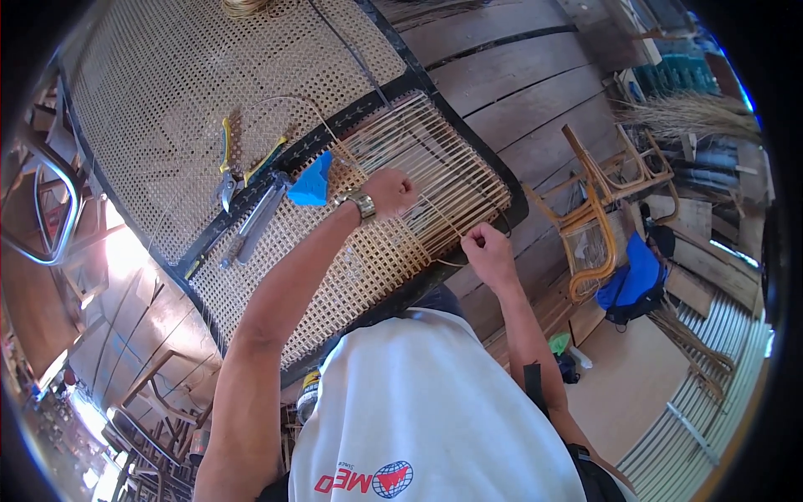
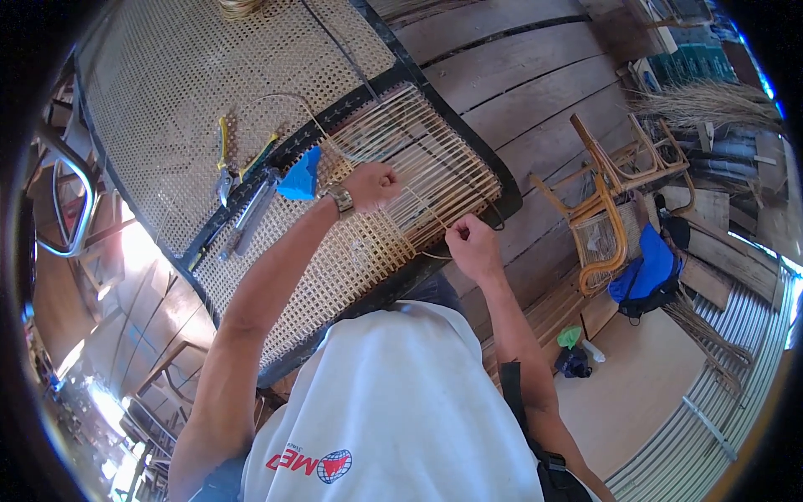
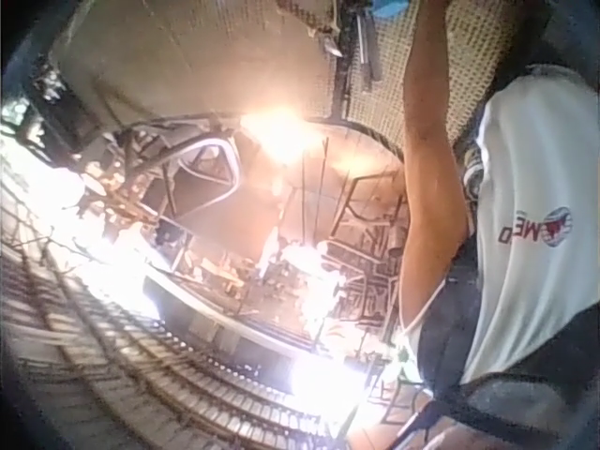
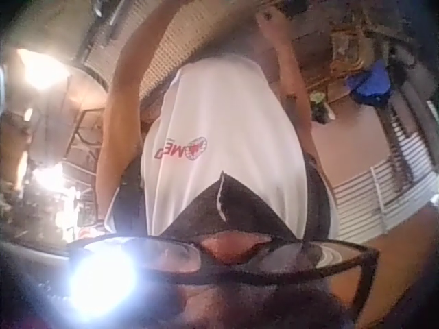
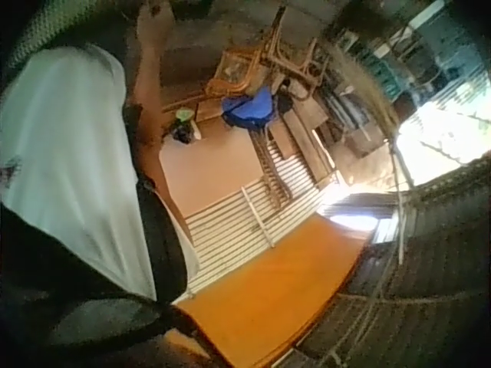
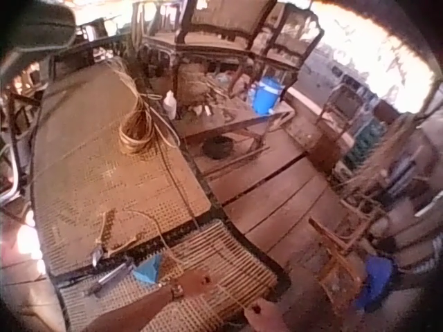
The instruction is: The recorder is weaving and repairing a wicker chair seat.
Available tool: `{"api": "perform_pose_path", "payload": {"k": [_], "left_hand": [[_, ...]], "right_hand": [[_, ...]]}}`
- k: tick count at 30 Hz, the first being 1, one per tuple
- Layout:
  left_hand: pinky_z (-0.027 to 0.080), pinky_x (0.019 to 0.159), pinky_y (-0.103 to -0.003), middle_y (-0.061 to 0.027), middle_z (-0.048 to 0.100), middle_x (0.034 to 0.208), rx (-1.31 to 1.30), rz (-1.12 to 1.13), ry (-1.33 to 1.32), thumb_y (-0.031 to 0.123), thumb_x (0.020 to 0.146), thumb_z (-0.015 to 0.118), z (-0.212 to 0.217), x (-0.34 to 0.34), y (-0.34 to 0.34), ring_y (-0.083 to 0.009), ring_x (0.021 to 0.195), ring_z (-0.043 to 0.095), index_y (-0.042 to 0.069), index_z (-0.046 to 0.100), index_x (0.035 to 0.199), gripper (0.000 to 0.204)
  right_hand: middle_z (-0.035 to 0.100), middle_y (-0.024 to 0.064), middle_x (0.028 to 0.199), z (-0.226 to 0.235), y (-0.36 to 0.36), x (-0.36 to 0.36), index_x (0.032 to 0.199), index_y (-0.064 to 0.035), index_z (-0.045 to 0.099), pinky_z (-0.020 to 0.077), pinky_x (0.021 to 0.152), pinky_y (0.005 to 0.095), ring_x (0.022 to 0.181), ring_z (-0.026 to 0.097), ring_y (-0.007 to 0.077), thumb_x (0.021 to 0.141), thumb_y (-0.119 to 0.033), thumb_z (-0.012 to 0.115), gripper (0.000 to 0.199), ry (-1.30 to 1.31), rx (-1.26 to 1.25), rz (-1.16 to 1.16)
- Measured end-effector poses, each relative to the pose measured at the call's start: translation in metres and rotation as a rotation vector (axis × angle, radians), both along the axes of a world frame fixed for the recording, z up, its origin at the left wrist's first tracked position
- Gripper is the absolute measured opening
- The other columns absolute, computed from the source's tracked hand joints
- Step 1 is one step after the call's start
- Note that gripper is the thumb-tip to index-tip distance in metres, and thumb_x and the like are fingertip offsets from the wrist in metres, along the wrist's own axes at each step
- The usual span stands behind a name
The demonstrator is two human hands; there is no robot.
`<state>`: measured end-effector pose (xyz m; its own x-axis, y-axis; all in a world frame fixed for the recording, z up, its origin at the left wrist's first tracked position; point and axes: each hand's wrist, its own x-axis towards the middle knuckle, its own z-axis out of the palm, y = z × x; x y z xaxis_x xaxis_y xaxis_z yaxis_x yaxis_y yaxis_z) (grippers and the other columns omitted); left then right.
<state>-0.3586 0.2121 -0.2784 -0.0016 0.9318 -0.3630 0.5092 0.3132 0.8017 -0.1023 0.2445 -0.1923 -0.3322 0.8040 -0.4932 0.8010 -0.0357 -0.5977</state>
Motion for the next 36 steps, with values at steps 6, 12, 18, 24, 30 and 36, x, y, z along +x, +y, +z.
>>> {"api": "perform_pose_path", "payload": {"k": [6,12,18,24,30,36], "left_hand": [[0.05,0.06,-0.032,-0.0067,0.07,0.074,-0.129,0.11,-0.402,0.027,0.085,0.068,-0.005,-0.009,-0.003,-0.0154,0.062,0.062,0.002,0.07,0.087,0.025],[0.045,0.054,-0.026,0.0009,0.063,0.071,-0.058,0.2,-0.301,0.028,0.094,0.068,0.004,-0.011,-0.001,-0.0064,0.059,0.055,-0.002,0.069,0.102,0.031],[0.046,0.055,-0.027,-0.001,0.065,0.068,-0.082,0.214,-0.402,0.028,0.094,0.069,0.004,-0.008,0.001,-0.0056,0.06,0.057,-0.002,0.071,0.1,0.031],[0.056,0.074,-0.038,-0.0116,0.074,0.077,-0.021,-0.041,0.094,0.03,0.092,0.064,0.012,0.006,0.001,-0.0246,0.069,0.072,0.011,0.078,0.103,0.026],[0.055,0.067,-0.036,-0.0108,0.073,0.075,-0.064,-0.157,0.187,0.028,0.092,0.064,0.014,0.008,0.013,-0.0214,0.069,0.071,0.009,0.078,0.096,0.024],[0.046,0.055,-0.03,-0.0026,0.064,0.062,-0.156,0.036,-0.353,0.028,0.09,0.063,-0.005,-0.01,0.003,-0.0092,0.056,0.056,0.005,0.074,0.08,0.027]], "right_hand": [[0.07,0.0115,0.078,-0.001,0.001,-0.007,0.093,0.0005,0.069,0.0525,0.068,0.0341,0.071,0.066,0.019,0.09,-0.018,0.069,0.019,0.022,-0.021,-0.028],[0.07,0.0111,0.079,0.001,-0.001,-0.002,0.094,0.0007,0.069,0.0522,0.067,0.0345,0.071,0.065,0.0192,0.091,-0.021,0.072,0.022,0.036,-0.053,-0.069],[0.07,0.0116,0.08,0.007,0.001,-0.003,0.093,0.0013,0.069,0.0522,0.068,0.0342,0.072,0.065,0.0195,0.091,-0.021,0.07,0.022,0.007,-0.043,-0.043],[0.071,0.0129,0.08,0.005,0.005,0.003,0.091,0.0013,0.068,0.0524,0.069,0.0345,0.073,0.067,0.0211,0.089,-0.018,0.067,0.019,-0.025,-0.038,0.039],[0.07,0.0128,0.079,0.005,0.004,0.006,0.089,0.0013,0.067,0.0523,0.068,0.0342,0.072,0.066,0.0209,0.088,-0.018,0.068,0.019,-0.005,-0.048,0.035],[0.07,0.0127,0.079,0.002,0.004,0.006,0.089,0.0013,0.068,0.052,0.068,0.0343,0.071,0.066,0.021,0.087,-0.018,0.068,0.019,0.004,-0.061,0.036]]}}
